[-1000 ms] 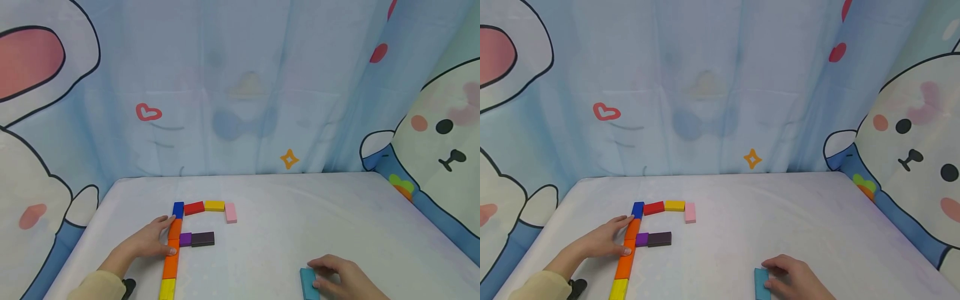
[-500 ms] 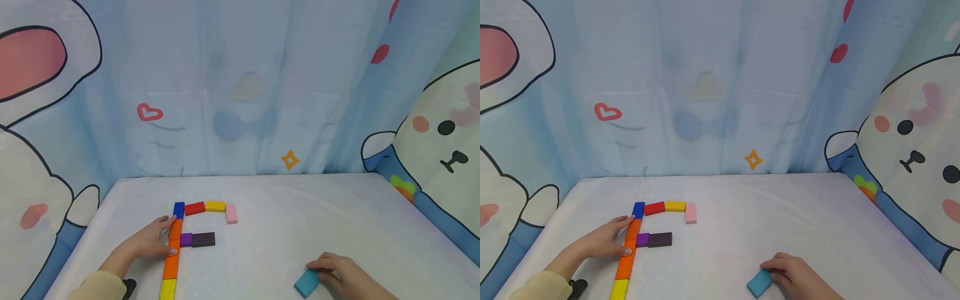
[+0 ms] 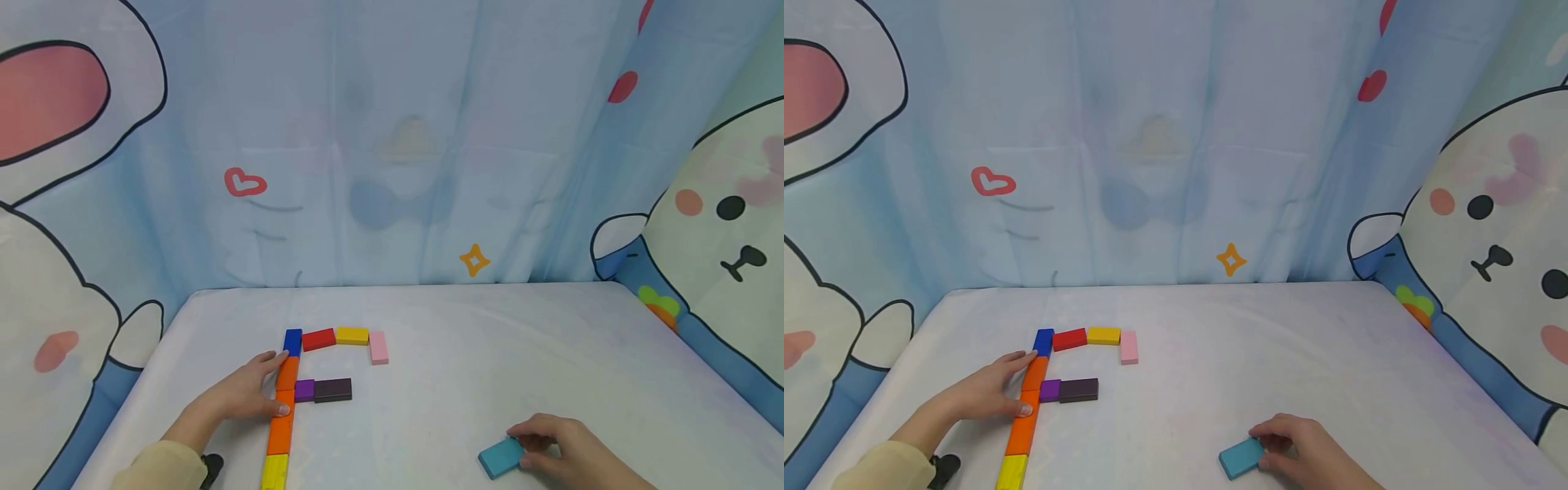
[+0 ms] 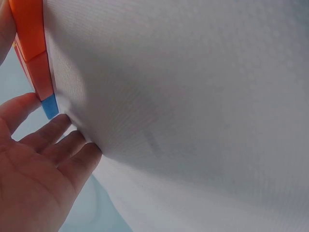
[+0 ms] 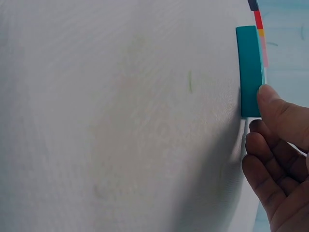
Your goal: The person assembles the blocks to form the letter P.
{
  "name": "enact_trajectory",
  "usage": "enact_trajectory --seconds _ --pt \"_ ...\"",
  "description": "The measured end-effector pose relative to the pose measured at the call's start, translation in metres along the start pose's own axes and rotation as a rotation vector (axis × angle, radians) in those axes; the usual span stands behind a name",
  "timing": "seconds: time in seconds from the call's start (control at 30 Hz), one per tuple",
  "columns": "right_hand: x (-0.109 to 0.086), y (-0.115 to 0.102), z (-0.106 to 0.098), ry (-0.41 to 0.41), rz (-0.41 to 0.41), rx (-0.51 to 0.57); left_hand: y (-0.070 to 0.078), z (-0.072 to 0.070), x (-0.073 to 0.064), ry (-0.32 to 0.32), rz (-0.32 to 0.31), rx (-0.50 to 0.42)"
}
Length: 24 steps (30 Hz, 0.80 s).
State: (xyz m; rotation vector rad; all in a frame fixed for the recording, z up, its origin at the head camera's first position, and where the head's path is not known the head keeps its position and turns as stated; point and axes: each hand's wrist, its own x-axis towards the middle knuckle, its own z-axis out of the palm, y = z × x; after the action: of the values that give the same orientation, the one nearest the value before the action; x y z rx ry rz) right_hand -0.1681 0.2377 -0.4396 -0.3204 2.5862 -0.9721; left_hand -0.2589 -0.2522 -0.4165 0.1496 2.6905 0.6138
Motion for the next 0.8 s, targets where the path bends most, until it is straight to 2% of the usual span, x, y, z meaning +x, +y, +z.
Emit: enact_trajectory --seconds 0.3,0.43,0.5,0.57,0.67,0.8 --pt "0.002 -0.004 0.004 0.049 0.027 -0.028 0.000 0.001 -0.001 0.002 -0.002 0.003" --pt "0.002 -0.012 0.015 0.158 0.156 -0.093 0.000 0.000 -0.001 0.001 0.001 0.001" --pt "0.001 -0.017 0.023 0.209 0.262 -0.124 0.000 0.000 -0.001 0.000 0.006 0.002" --pt "-0.001 -0.020 0.031 0.241 0.329 -0.166 -0.001 0.000 -0.001 -0.001 0.008 0.003" --pt "-0.004 -0.023 0.042 0.250 0.361 -0.225 -0.001 0.000 -0.002 -0.003 0.010 0.003" --pt "-0.006 -0.026 0.050 0.269 0.348 -0.268 0.000 0.000 -0.002 -0.003 0.008 0.001"
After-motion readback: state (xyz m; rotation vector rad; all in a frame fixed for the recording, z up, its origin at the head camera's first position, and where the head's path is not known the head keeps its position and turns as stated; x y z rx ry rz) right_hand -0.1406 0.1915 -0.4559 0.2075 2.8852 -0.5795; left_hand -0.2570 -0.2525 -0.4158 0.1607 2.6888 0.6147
